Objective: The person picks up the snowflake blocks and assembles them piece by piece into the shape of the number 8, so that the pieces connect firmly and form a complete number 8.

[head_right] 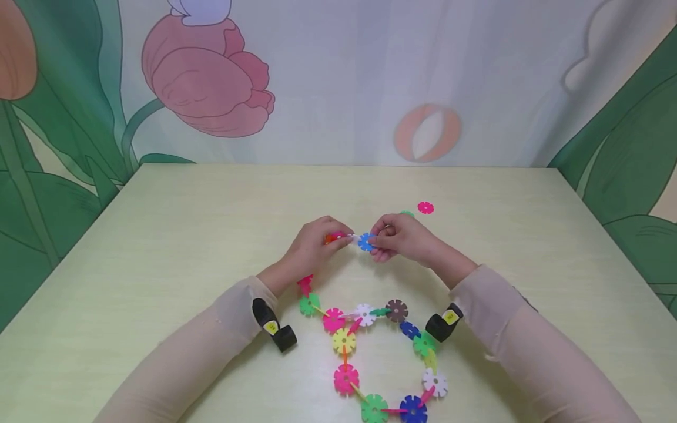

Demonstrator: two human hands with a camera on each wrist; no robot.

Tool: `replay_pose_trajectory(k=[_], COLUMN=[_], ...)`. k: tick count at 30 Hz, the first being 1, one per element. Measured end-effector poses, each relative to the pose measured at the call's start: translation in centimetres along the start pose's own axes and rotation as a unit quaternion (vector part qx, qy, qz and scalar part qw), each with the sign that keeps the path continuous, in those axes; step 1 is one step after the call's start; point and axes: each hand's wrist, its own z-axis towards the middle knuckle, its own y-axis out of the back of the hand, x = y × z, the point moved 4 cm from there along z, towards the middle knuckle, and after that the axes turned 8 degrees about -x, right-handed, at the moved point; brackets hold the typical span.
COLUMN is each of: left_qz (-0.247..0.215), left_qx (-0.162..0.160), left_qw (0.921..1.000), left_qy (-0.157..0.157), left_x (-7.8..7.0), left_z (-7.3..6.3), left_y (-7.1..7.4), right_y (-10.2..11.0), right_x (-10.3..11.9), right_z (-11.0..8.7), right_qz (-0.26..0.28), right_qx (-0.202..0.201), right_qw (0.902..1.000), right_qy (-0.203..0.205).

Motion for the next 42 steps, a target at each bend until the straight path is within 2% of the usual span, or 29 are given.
replay_pose_trajectory(k=[8,19,24,29,32,34,37,42], left_qz=[-0.025,-0.033,-0.039,-0.033,-0.037,-0.03,-0.008,0.023], left_qx=[-0.014,-0.028,-0.04,-0.035,-0.035,-0.03,-0.005,0.03], left_qw=[0.9995,0.999,0.9984,0.9988,0.9987,0.999,0.9996,0.9984], left_qy=[-0.014,0.0,-0.007,-0.005,0.008,0.015,0.028,0.042], left_x=[0.2,0.5,0.5,0.6,0.8,0.8,0.9,0.9], left_z=[0.0,-0.3,-0.3,-0.2,0.0,0.1,0.2,0.2], left_y=[-0.2,0.0,-0.1,0.0,0.3,0.4,0.6,0.7], right_y=[-0.3,-0.8,-0.9,-1.2,-1.3,-1.3,-1.1,-1.0], right_x=[-0.1,-0.1,-0.3,-0.2,0.1,0.4,0.8,1.2], right_z=[0.2,0.8,1.0,1.3,1.5,1.8,2.1,2.3], right_qz=[0.038,0.048,0.058,0.065,0.057,0.042,0.014,-0.006], right_qx=[0.019,0.027,0.027,0.03,0.021,0.011,-0.001,-0.001], right_qw=[0.9991,0.9985,0.9979,0.9974,0.9982,0.999,0.9997,0.9999], right_qy=[0.005,-0.005,-0.007,-0.009,0.003,0.012,0.018,0.012])
